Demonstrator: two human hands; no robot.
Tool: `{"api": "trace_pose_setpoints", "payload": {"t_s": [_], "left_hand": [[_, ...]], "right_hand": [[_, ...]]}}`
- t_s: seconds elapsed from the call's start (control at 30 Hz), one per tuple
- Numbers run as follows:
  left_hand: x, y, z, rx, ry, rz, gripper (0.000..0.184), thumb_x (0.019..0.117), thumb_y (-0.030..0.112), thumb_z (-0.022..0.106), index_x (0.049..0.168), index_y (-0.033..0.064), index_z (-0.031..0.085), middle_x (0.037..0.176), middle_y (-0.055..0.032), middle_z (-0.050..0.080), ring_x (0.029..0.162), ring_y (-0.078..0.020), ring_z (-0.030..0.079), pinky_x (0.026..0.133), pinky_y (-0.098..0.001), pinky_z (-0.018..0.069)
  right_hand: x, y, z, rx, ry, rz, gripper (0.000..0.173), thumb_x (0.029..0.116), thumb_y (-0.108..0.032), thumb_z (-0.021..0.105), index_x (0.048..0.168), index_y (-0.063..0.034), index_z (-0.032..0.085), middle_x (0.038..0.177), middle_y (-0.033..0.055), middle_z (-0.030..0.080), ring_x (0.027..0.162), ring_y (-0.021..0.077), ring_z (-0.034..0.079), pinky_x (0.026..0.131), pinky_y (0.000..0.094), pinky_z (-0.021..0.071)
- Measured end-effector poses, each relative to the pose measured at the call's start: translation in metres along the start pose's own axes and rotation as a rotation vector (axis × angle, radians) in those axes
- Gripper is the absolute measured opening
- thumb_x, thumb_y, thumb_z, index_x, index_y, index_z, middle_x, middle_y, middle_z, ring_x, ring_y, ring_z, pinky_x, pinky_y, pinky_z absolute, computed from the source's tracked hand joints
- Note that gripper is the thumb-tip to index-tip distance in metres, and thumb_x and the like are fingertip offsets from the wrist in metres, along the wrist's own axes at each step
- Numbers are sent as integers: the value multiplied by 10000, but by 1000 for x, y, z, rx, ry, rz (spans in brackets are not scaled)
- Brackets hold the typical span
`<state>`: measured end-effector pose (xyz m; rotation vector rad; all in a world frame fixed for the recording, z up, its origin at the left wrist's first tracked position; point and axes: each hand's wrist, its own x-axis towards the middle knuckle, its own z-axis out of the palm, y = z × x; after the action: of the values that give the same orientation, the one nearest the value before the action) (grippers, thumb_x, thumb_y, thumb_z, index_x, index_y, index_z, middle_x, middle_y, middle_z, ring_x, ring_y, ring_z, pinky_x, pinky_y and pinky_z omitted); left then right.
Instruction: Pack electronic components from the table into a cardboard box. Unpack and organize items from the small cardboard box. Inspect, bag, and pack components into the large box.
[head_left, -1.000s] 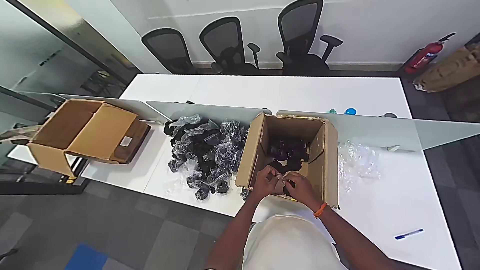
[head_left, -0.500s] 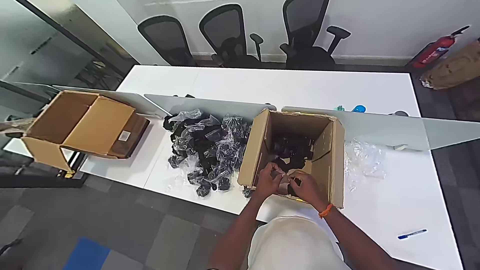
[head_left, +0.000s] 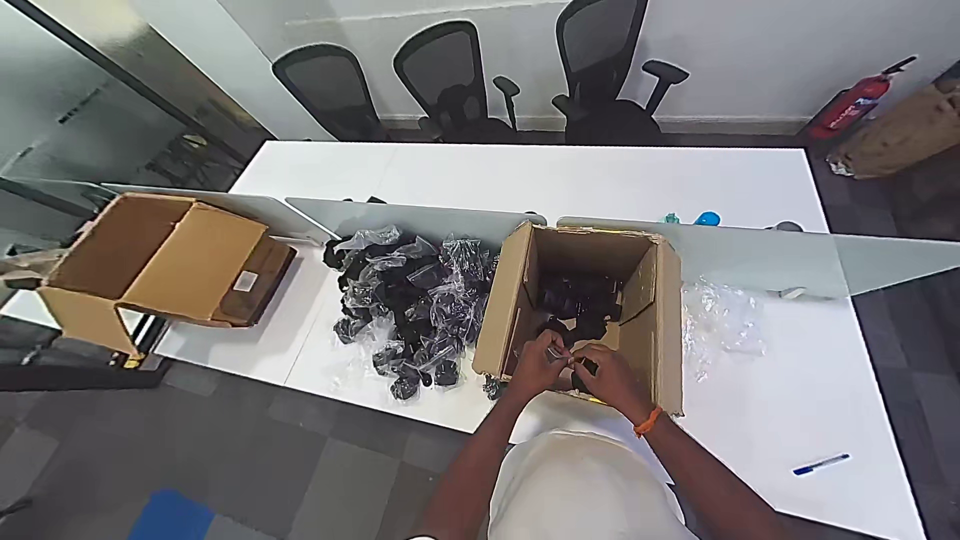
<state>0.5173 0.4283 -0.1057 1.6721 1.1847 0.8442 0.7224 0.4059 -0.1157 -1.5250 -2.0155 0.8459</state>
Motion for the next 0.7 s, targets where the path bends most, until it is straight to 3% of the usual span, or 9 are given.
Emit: {"api": "trace_pose_setpoints", "payload": {"t_s": [0.13, 0.27, 0.4, 0.47, 0.53, 0.7], "left_hand": [[-4, 0, 3, -9, 37, -4, 252, 829, 8, 751, 991, 38, 560, 886, -26, 737, 830, -134, 713, 797, -366, 593], [-2, 2, 5, -29, 107, 0, 251, 823, 11, 754, 960, 49, 547, 868, -20, 748, 788, -126, 720, 749, -348, 601], [-4, 3, 2, -110, 185, -34, 250, 837, 27, 773, 959, 41, 556, 877, -41, 753, 773, -144, 730, 720, -345, 618], [-4, 0, 0, -182, 238, -19, 264, 820, -7, 774, 955, 22, 548, 879, -74, 743, 810, -173, 728, 760, -361, 615], [-5, -2, -1, -234, 251, -21, 300, 803, -19, 797, 958, 16, 543, 877, -93, 749, 828, -191, 738, 789, -375, 619], [-5, 14, -5, -344, 187, -29, 312, 759, -71, 800, 920, 9, 545, 832, -85, 717, 763, -172, 719, 741, -346, 616]], "right_hand": [[-1, -4, 0, -37, -55, 42, 222, 965, -319, 597, 985, -191, 777, 1024, -31, 747, 1010, 133, 684, 912, 399, 553], [3, -7, -2, -57, -34, 24, 213, 962, -265, 586, 981, -154, 767, 1025, 7, 746, 1016, 174, 691, 916, 425, 553], [5, -9, -5, 7, -98, 105, 262, 971, -357, 601, 1043, -164, 762, 1043, 11, 742, 985, 178, 691, 907, 448, 553], [4, -10, -6, -6, -108, 113, 280, 978, -375, 597, 1043, -162, 767, 1050, 16, 744, 1012, 182, 689, 932, 445, 545], [1, -11, -7, -23, -91, 101, 265, 983, -341, 587, 1009, -147, 767, 1038, 25, 744, 1033, 191, 685, 937, 446, 538], [-6, -17, -12, -28, 28, 97, 183, 951, -243, 598, 949, -133, 744, 993, 19, 729, 975, 175, 685, 880, 423, 549]]}}
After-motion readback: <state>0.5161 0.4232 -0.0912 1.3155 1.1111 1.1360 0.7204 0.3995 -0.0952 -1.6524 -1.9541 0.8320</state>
